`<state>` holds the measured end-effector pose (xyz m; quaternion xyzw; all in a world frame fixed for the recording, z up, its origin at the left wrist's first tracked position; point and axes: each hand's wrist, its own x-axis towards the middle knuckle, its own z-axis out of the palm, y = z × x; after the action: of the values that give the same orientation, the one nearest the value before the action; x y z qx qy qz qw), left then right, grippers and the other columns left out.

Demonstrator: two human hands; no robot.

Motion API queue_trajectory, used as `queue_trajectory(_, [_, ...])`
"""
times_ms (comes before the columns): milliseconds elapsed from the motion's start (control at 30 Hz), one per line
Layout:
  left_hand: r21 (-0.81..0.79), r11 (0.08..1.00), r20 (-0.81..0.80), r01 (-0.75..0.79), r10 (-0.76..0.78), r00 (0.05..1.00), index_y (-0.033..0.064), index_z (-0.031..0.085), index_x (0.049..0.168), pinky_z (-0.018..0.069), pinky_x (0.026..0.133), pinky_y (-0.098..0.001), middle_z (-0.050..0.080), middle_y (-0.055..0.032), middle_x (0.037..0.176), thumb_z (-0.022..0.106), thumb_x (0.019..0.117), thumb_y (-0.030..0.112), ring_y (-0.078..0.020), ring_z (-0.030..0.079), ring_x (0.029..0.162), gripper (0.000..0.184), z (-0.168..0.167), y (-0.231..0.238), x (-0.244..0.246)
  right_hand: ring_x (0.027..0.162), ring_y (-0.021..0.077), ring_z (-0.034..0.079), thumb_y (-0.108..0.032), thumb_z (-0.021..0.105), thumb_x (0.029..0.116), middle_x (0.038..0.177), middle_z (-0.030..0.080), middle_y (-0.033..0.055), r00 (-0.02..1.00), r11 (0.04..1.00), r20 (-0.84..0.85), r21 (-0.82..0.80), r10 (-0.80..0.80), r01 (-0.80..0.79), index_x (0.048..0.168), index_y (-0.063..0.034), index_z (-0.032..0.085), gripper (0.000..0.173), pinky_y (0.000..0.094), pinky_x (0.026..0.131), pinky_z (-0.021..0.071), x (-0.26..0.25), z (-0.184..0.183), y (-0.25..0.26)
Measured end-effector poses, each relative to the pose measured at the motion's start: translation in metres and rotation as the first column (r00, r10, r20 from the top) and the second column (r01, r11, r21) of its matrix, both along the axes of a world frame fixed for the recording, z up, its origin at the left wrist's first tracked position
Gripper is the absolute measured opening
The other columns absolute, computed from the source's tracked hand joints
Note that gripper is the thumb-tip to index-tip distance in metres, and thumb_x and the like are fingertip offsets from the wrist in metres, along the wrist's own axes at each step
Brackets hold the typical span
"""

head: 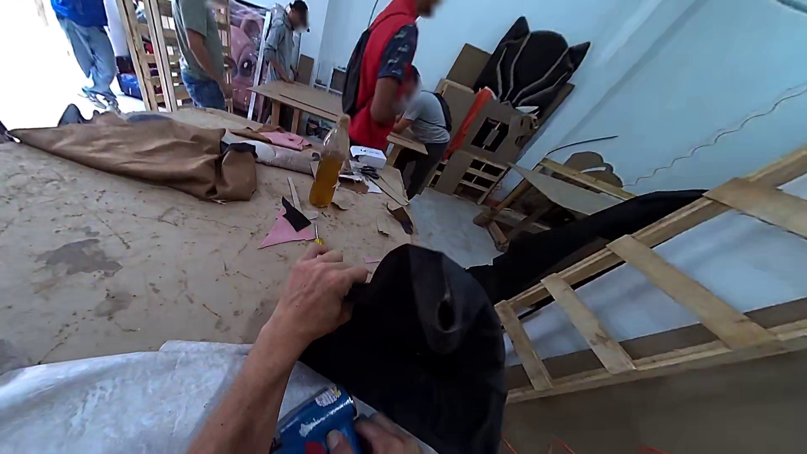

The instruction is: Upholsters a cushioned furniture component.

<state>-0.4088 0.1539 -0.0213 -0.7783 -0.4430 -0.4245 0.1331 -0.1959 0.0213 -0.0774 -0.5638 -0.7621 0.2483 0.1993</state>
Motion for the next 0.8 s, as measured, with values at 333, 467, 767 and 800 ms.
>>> queue_trajectory(333, [0.126, 0.989, -0.036, -0.080, 0.085, 0.996, 0.0179, 0.071, 0.080, 0.0434, 0.092, -0.0455, 0.062, 0.0056, 0.067, 0.070, 0.0813, 0.019, -0.0153, 0.059, 0.070, 0.002, 0.006, -0.002, 0.009, 0.067, 0.0051, 0.070, -0.031, 0.064, 0.0930, 0.079, 0.074, -0.0033, 0.986, 0.805, -0.142, 0.573, -0.088, 0.154, 0.096, -0.0114, 0.077, 0.024, 0.0276, 0.059, 0.0598, -0.031, 0.005, 0.090])
queue_trajectory(467, [0.140, 0.985, -0.017, -0.103, 0.106, 0.994, 0.0206, 0.069, 0.078, 0.0444, 0.096, -0.0442, 0.059, 0.0079, 0.066, 0.068, 0.0838, 0.020, -0.0124, 0.059, 0.071, 0.006, 0.007, -0.003, 0.007, 0.068, 0.0125, 0.072, -0.038, 0.076, 0.0859, 0.075, 0.074, 0.0001, 0.961, 0.896, -0.200, 0.366, -0.189, 0.253, 0.087, -0.0110, 0.077, 0.027, 0.0406, 0.066, 0.0619, -0.042, 0.022, 0.102])
queue_trajectory(767, [0.119, 0.949, 0.142, -0.291, 0.274, 0.951, 0.0209, 0.071, 0.083, 0.0495, 0.091, -0.0375, 0.061, 0.0069, 0.069, 0.058, 0.0934, 0.025, -0.0102, 0.061, 0.072, 0.018, -0.004, 0.009, -0.001, 0.047, 0.0149, 0.056, -0.040, 0.081, 0.0801, 0.053, 0.060, 0.0022, 0.874, 0.800, -0.400, 0.409, -0.275, 0.439, 0.060, -0.0089, 0.065, 0.040, 0.0424, 0.051, 0.0489, -0.059, -0.001, 0.124])
queue_trajectory(800, [0.117, 0.940, 0.161, -0.321, 0.301, 0.940, 0.0210, 0.073, 0.084, 0.0497, 0.091, -0.0378, 0.063, 0.0070, 0.070, 0.058, 0.0945, 0.027, -0.0099, 0.062, 0.073, 0.020, -0.003, 0.008, -0.002, 0.044, 0.0122, 0.053, -0.039, 0.081, 0.0794, 0.050, 0.057, 0.0006, 0.873, 0.787, -0.409, 0.431, -0.266, 0.442, 0.057, -0.0104, 0.063, 0.041, 0.0389, 0.048, 0.0460, -0.060, 0.001, 0.124])
